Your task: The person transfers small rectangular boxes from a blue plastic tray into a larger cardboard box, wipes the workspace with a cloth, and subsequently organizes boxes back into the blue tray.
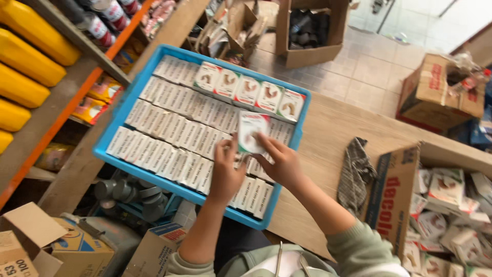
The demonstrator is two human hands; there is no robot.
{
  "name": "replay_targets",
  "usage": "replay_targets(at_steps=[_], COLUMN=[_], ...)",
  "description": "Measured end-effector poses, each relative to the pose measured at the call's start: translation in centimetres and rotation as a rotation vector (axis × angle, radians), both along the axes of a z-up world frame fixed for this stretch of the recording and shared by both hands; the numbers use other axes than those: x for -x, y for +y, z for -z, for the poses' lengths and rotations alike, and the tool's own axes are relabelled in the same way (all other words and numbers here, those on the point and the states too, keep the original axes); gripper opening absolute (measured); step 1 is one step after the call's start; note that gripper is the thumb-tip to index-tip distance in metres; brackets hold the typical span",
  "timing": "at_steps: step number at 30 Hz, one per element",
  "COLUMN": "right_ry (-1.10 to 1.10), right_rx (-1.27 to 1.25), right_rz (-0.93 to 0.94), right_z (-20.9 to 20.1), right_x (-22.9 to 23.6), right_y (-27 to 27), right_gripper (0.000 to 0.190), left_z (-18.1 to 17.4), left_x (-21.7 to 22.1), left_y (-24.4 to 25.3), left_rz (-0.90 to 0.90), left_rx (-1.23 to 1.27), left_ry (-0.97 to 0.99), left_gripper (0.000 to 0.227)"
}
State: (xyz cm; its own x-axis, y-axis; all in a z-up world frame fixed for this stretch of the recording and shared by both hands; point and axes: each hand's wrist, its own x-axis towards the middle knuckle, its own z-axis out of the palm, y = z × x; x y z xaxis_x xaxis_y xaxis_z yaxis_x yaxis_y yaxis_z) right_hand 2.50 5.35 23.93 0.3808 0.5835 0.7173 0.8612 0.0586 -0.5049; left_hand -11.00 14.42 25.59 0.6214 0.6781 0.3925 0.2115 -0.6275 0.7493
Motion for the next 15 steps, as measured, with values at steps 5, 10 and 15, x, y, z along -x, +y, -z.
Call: replay_targets(at_steps=[5, 10, 15], right_ry=[-0.188, -0.355, -0.45], right_rx=[0.006, 0.058, 0.213], right_rz=[0.05, 0.238, 0.316], right_z=[5.2, 8.3, 10.9], right_x=[1.0, 1.3, 0.0], right_y=[16.8, 29.8, 36.2], right_gripper=[0.051, 0.051, 0.052], left_z=[3.6, 6.1, 10.0], left_x=[1.3, -0.4, -3.0], left_y=[14.0, 25.3, 31.7], left_rz=[-0.241, -0.364, -0.25], left_rx=[-0.165, -0.151, 0.062], left_ry=[-0.044, -0.124, 0.046], left_gripper=[0.054, 0.053, 0.076])
